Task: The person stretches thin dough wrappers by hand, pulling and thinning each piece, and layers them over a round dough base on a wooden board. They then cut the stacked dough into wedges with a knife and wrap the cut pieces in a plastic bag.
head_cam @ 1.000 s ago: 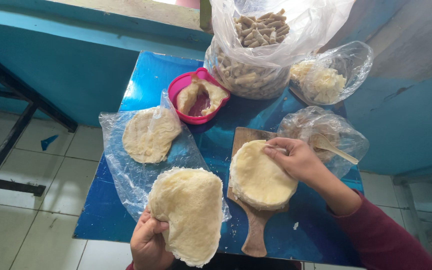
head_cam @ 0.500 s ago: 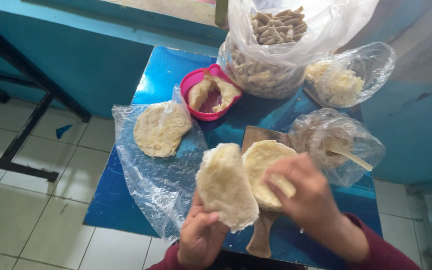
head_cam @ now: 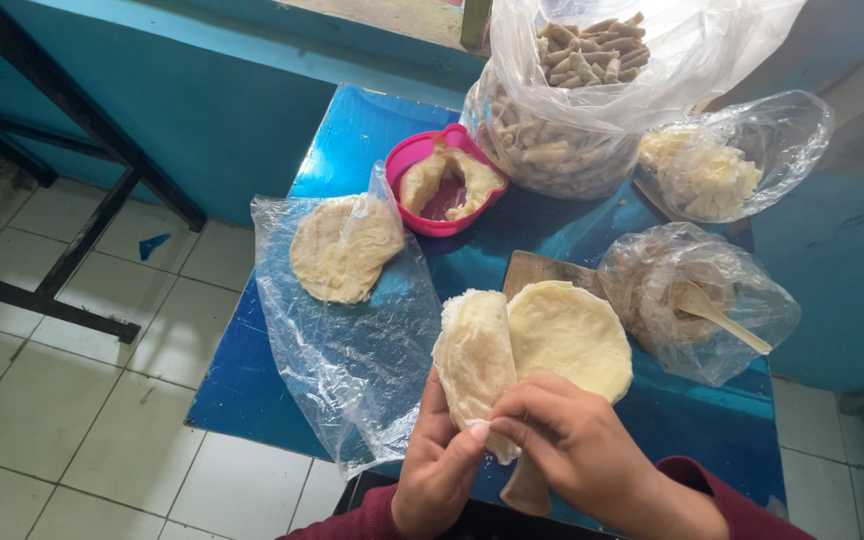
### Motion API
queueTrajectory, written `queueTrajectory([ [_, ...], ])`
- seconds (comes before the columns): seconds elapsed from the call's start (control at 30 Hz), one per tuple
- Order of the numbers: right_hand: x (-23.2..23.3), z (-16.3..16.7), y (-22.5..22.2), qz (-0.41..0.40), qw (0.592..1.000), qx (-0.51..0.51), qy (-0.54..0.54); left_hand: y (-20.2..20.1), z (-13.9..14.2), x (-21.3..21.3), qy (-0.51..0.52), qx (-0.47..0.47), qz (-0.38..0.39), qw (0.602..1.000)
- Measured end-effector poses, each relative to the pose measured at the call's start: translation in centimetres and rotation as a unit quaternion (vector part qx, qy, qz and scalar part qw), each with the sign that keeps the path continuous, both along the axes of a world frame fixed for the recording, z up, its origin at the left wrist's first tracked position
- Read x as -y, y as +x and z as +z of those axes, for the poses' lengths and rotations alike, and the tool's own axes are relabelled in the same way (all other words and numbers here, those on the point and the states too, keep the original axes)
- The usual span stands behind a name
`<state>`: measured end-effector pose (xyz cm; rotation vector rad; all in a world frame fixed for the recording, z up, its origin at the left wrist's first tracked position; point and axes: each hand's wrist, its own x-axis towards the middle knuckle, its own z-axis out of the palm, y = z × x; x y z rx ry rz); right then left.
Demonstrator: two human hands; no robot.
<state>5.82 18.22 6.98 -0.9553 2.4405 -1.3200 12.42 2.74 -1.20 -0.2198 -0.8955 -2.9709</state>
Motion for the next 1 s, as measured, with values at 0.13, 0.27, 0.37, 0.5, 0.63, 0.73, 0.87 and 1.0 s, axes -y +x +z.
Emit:
queueTrajectory([
  [0.13,-0.4,-1.6,-0.4,-0.071,0.994,0.082,-0.019,0.0,-0.7,-0.2,-0.061,0.016,0.031,0.997],
  [0.27,0.7,-3.9,-0.6,-0.156,0.987,0.026,-0.035,-0.1,-0.9,-0.6,-0.12,0.013,0.042,0.992],
  [0.37,1.3,-4.7,-0.9,-0.123,0.988,-0.054,-0.075,-0.3,-0.9,-1.0,-0.134,-0.005,0.061,0.989],
  [0.5,0.6,-4.0,-1.3,0.002,0.991,-0.116,-0.069,-0.4,-0.7,-0.7,-0.057,0.057,0.043,0.996],
  [0.63,0.7,-3.4,-1.4,0.032,0.991,-0.105,-0.079,-0.7,-0.6,-0.3,-0.089,0.058,0.057,0.993],
  [0.73,0.6,-3.3,-1.4,-0.042,0.998,0.024,-0.046,-0.7,-0.5,-0.1,-0.14,0.062,0.057,0.987],
  [0.87,-0.3,-3.1,-2.2,-0.099,0.993,-0.06,-0.037,-0.6,-0.7,0.0,-0.145,0.088,0.07,0.983],
  [1.0,-0.2,-3.0,-2.6,-0.147,0.974,0.136,-0.104,-0.3,-1.1,-0.2,-0.125,0.09,0.096,0.983],
])
